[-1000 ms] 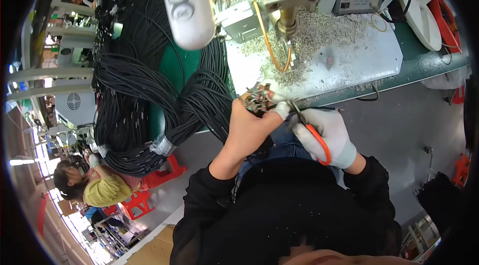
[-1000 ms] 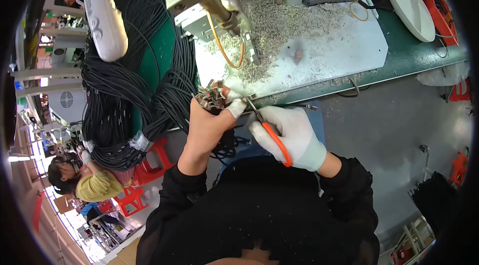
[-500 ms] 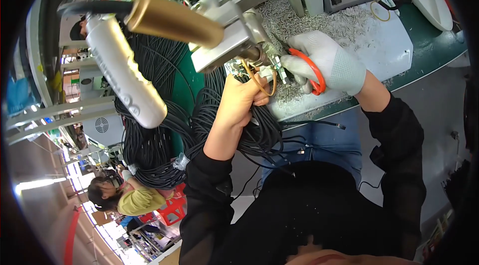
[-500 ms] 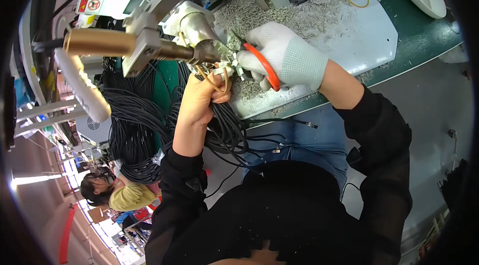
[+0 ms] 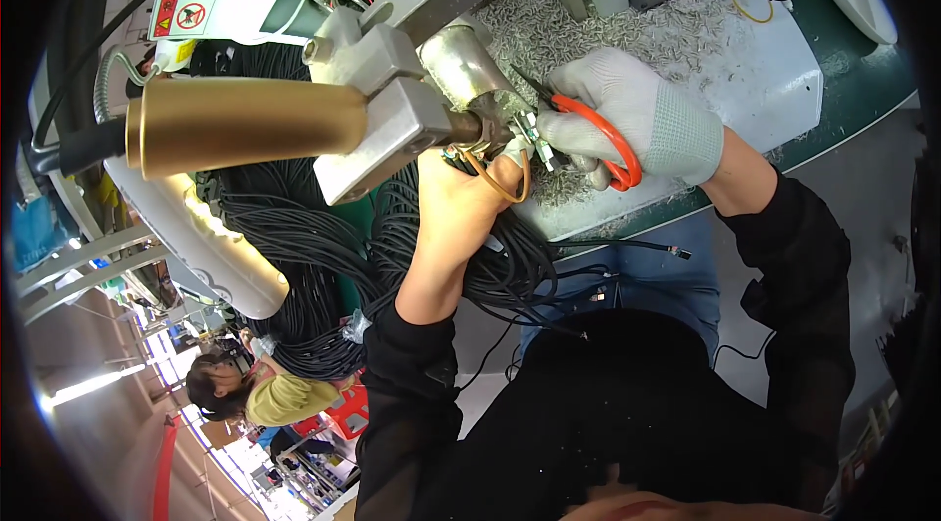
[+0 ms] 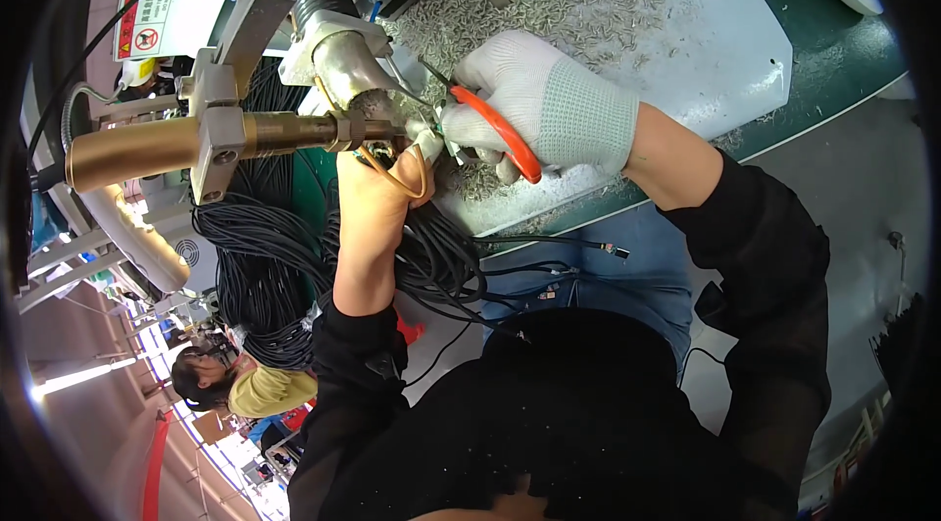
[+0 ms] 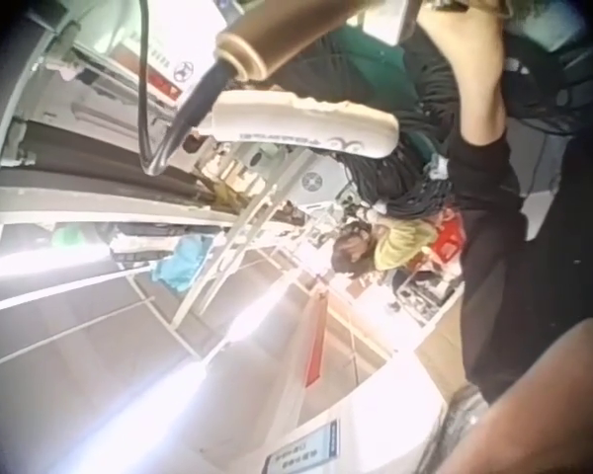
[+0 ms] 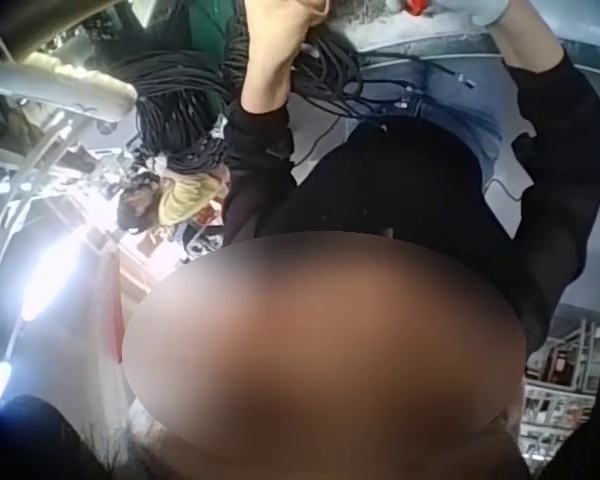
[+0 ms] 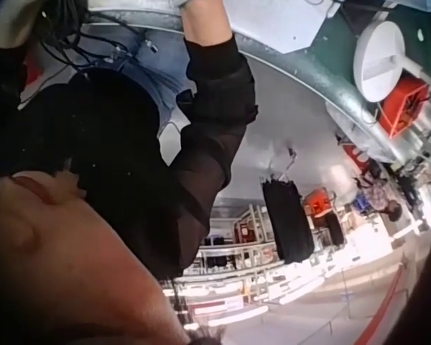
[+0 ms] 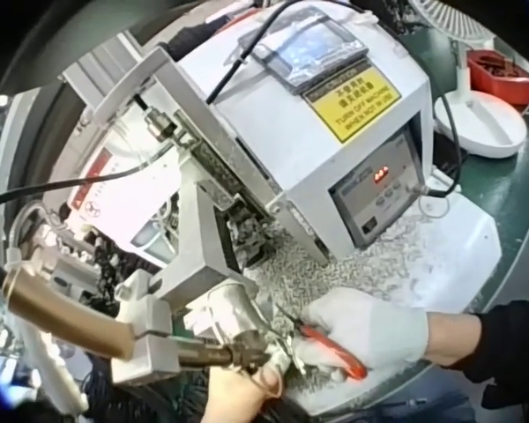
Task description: Manually process electrical cables by cutting and stripping insulation at an assembly station.
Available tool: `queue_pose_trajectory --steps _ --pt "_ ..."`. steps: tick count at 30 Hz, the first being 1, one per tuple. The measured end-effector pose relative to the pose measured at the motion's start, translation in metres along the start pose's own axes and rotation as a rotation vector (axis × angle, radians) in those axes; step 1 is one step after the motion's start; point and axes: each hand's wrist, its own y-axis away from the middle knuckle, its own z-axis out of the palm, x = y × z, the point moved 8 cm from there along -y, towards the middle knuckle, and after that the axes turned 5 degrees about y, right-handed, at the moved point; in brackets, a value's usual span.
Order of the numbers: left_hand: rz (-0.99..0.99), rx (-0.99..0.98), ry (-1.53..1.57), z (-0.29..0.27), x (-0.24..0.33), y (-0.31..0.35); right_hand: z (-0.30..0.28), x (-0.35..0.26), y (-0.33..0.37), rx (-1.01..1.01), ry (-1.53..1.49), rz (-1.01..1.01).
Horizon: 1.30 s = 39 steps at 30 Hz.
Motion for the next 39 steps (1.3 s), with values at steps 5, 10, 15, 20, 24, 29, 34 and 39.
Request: queue_pose_trajectory --steps 5,10,15,20,24,29,34,39 --pt "0.107 0.064 -0.084 -0.009 -0.004 0.004 0.001 0.001 -0.002 -0.045 0.009 -0.025" --pt "0.184 0.031 -0.105 -0.009 -0.004 0.003 0.003 0.005 -0.004 -0.072 -0.075 -0.039" --pt "0.171 0.052 -0.105 -0.01 -0.006 0.001 0.003 0.001 -0.005 -0.075 -0.066 -0.028" --pt "0.028 -0.018 -0.032 -0.005 -0.005 0.001 0.002 -0.001 -0.001 -0.04 -0.025 0.01" --pt "0.042 -0.097 0.223 0.005 -0.003 0.009 0.0 -0.003 0.007 0.117 0.125 -0.128" --pt "0.118 0.201 0.472 -0.011 -0.02 0.051 0.005 -0.024 0.081 0.507 0.519 -0.341" --pt "0.01 0.042 0.81 0.002 -0.019 0.088 -0.017 0.0 0.143 0.628 0.43 0.111" --pt "-0.07 -0.416 0.474 0.048 -0.006 0.106 0.031 -0.052 0.118 0.427 0.494 -0.281"
